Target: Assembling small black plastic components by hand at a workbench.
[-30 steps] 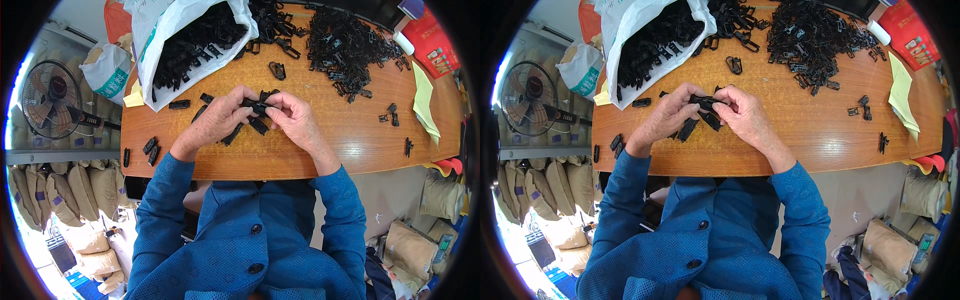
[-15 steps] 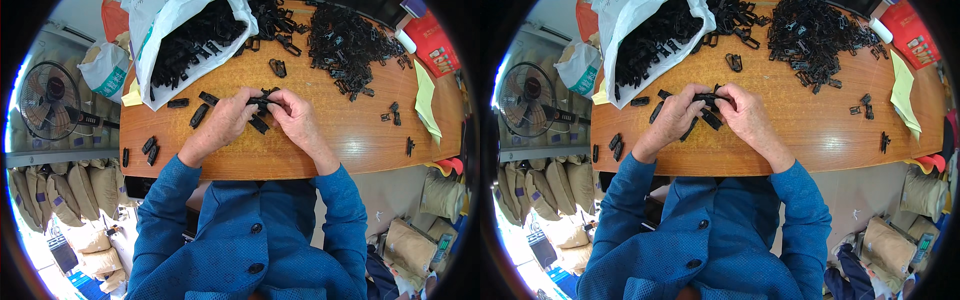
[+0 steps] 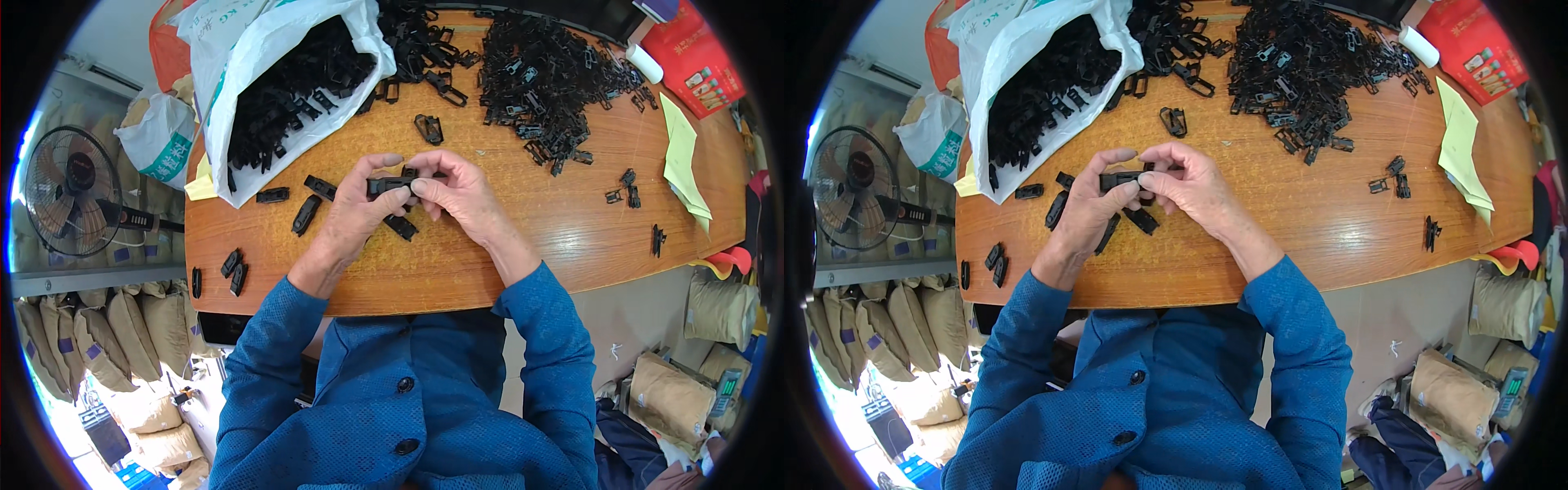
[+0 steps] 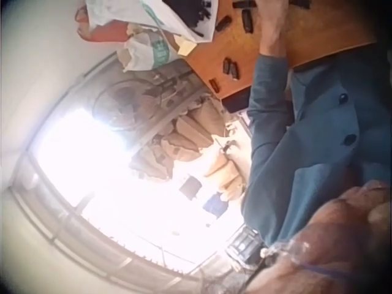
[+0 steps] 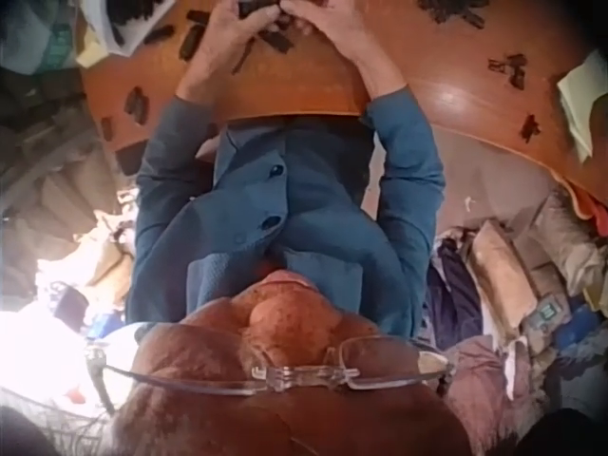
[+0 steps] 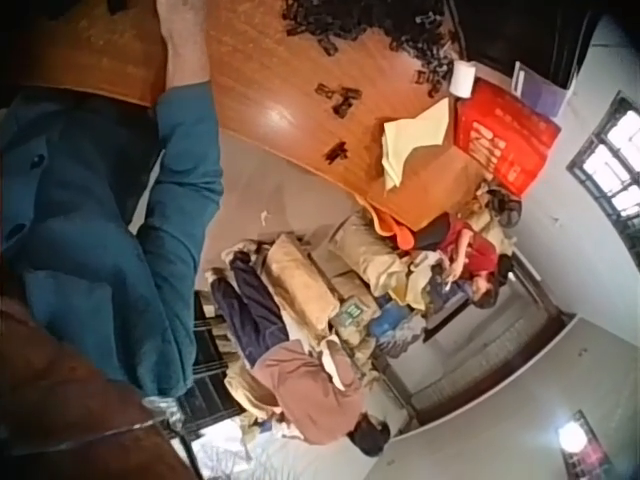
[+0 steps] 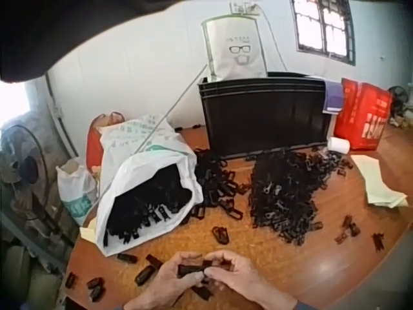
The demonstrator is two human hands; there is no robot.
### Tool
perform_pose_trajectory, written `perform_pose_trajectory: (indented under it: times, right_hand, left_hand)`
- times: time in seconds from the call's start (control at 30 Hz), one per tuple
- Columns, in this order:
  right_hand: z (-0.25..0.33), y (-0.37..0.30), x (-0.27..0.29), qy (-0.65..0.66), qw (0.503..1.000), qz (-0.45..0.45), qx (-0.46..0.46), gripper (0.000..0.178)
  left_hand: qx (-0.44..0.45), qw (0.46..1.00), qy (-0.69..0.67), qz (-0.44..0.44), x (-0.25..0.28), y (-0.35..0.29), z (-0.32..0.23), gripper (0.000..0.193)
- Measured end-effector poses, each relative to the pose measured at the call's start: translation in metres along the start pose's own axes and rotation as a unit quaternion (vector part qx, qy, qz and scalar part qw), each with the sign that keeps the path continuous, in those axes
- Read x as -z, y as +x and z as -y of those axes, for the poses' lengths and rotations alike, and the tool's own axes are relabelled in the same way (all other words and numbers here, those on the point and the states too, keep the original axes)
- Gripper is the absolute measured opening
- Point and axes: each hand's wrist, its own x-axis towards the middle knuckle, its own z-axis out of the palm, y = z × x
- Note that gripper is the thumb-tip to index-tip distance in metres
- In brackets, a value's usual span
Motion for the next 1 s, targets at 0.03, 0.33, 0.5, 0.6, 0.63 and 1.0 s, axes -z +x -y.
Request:
perform_pose_trajectory:
  times: [0.03, 0.33, 0.5, 0.6, 0.63, 1.0]
  right_hand:
    - [0.000, 0.002, -0.001, 0.015, 1.000, -0.002, -0.018, 0.019]
    - [0.003, 0.006, 0.009, -0.004, 0.999, -0.011, -0.052, 0.013]
    - [0.035, -0.017, 0.045, -0.433, 0.871, -0.167, 0.165, 0.015]
    - [0.037, -0.026, 0.075, -0.636, 0.692, -0.309, 0.146, 0.020]
    - [0.042, -0.029, 0.076, -0.683, 0.637, -0.323, 0.149, 0.020]
    - [0.024, -0.020, 0.091, -0.740, 0.602, -0.264, 0.141, 0.006]
  left_hand:
    - [0.000, 0.999, -0.040, -0.011, -0.003, 0.000, -0.002, 0.046]
    - [0.005, 1.000, -0.028, 0.003, -0.006, 0.010, -0.007, 0.047]
    - [-0.122, 0.928, 0.337, 0.104, -0.004, 0.031, -0.023, 0.030]
    - [-0.202, 0.847, 0.489, 0.048, -0.002, 0.064, -0.030, 0.027]
    - [-0.266, 0.803, 0.533, 0.032, 0.001, 0.078, -0.026, 0.024]
    - [-0.298, 0.681, 0.661, 0.097, 0.006, 0.113, -0.021, 0.015]
